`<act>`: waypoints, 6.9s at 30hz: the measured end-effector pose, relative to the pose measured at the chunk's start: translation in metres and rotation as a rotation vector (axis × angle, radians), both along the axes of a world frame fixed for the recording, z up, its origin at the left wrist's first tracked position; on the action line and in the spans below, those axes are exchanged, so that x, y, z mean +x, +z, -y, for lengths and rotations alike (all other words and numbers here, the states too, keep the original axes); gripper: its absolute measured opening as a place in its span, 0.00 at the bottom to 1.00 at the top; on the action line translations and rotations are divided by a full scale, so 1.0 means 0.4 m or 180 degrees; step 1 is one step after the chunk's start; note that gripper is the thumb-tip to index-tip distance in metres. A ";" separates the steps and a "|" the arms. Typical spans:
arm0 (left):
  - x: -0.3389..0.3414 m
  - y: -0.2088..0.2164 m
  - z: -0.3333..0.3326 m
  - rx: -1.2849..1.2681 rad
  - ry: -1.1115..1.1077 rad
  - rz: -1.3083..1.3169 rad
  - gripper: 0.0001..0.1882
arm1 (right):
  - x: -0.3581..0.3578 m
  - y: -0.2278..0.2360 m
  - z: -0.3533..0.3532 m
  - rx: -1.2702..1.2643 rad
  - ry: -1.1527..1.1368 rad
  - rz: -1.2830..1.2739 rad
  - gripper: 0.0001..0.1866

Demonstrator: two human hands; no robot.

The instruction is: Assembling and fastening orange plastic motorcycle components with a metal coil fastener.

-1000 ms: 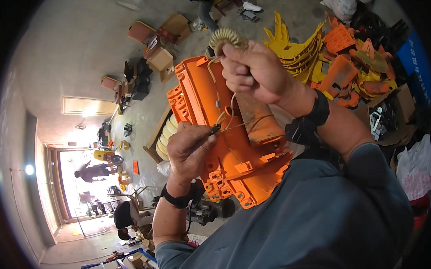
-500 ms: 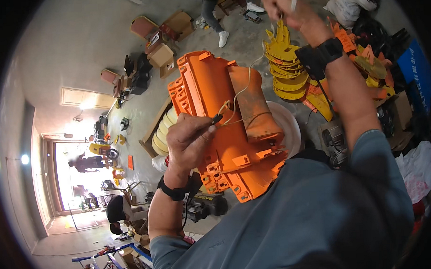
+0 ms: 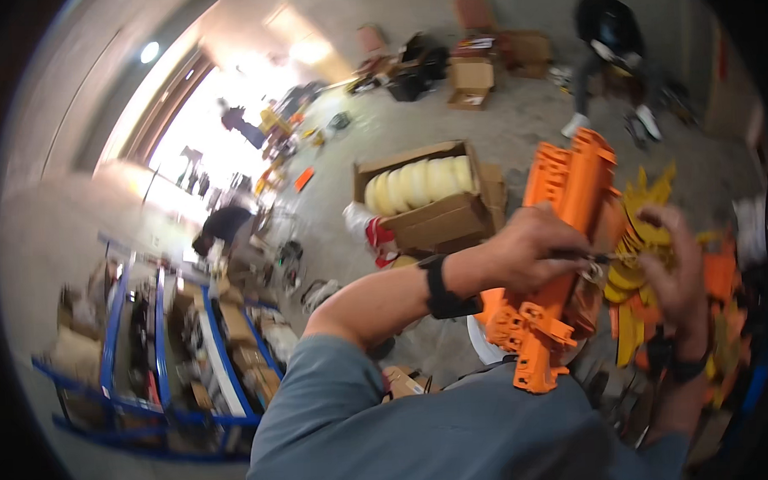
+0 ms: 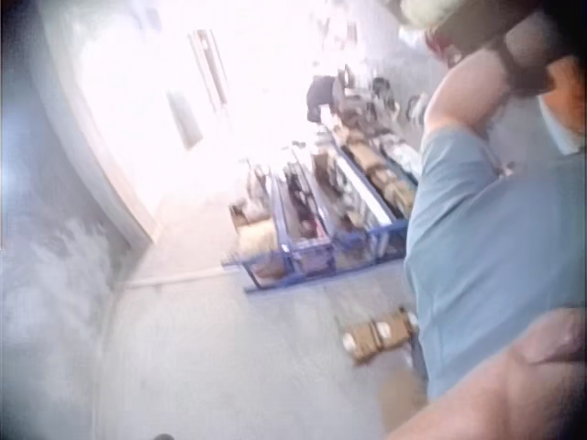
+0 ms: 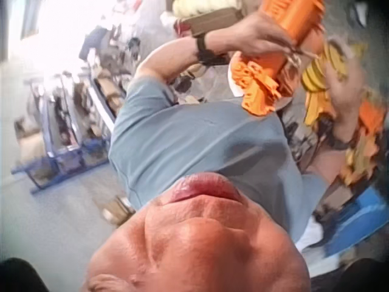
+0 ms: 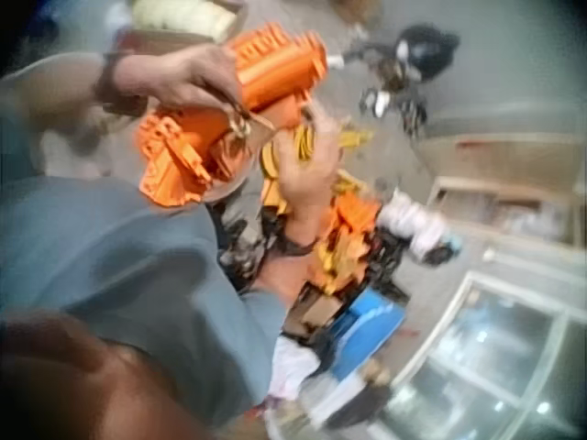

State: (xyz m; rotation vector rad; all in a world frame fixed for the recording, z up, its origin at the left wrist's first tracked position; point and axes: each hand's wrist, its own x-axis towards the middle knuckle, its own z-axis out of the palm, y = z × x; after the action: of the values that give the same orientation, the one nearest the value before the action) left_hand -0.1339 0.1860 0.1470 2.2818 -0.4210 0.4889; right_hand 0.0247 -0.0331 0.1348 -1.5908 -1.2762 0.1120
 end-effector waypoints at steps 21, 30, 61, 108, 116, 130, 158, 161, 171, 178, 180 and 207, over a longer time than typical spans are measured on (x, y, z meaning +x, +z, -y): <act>0.017 -0.013 -0.006 0.0117 0.0096 0.0000 0.09 | 0.026 0.131 0.042 -0.0593 0.1007 0.1333 0.07; 0.057 0.005 0.022 0.0084 -0.0158 -0.0245 0.11 | 0.020 0.267 -0.143 -0.0335 0.1458 0.2810 0.03; 0.054 0.013 0.001 0.0089 0.0247 -0.0476 0.05 | 0.012 -0.107 -0.017 -0.0396 0.1560 -0.0920 0.18; 0.048 0.016 -0.002 0.0160 0.0099 -0.0453 0.06 | 0.286 -0.391 -0.130 -0.0524 -0.0535 -0.0745 0.11; 0.059 0.009 0.005 0.0180 0.0169 -0.0268 0.04 | 0.153 -0.253 -0.188 -0.0067 -0.0385 0.0330 0.08; 0.052 0.010 0.004 0.0153 0.0274 -0.0321 0.03 | 0.226 -0.155 -0.206 -0.1008 -0.0932 0.1034 0.17; 0.040 -0.007 -0.003 -0.0320 0.0450 -0.0586 0.06 | -0.075 -0.159 -0.085 0.0707 0.0667 -0.0857 0.06; 0.046 -0.002 -0.004 -0.0162 0.0316 -0.0440 0.06 | -0.074 -0.154 -0.081 0.0573 0.0759 -0.0969 0.06; 0.056 0.000 -0.010 -0.0247 0.0063 -0.0022 0.06 | -0.078 -0.142 -0.132 0.0253 0.0355 -0.1669 0.11; 0.040 -0.012 -0.019 -0.0363 0.0105 -0.0084 0.06 | -0.060 -0.148 -0.150 0.0410 0.0812 -0.0750 0.09; 0.040 -0.015 -0.016 -0.0402 0.0115 0.0067 0.06 | -0.071 -0.161 -0.155 0.0439 0.0664 -0.0915 0.10; 0.060 0.021 0.000 0.0058 0.0371 -0.0012 0.02 | -0.104 -0.138 -0.160 0.0859 -0.0559 0.1028 0.09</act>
State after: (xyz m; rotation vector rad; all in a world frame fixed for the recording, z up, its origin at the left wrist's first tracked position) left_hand -0.1098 0.1862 0.1553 2.3336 -0.2927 0.5408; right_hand -0.0168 0.0308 0.0794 -1.5154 -1.3233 -0.4263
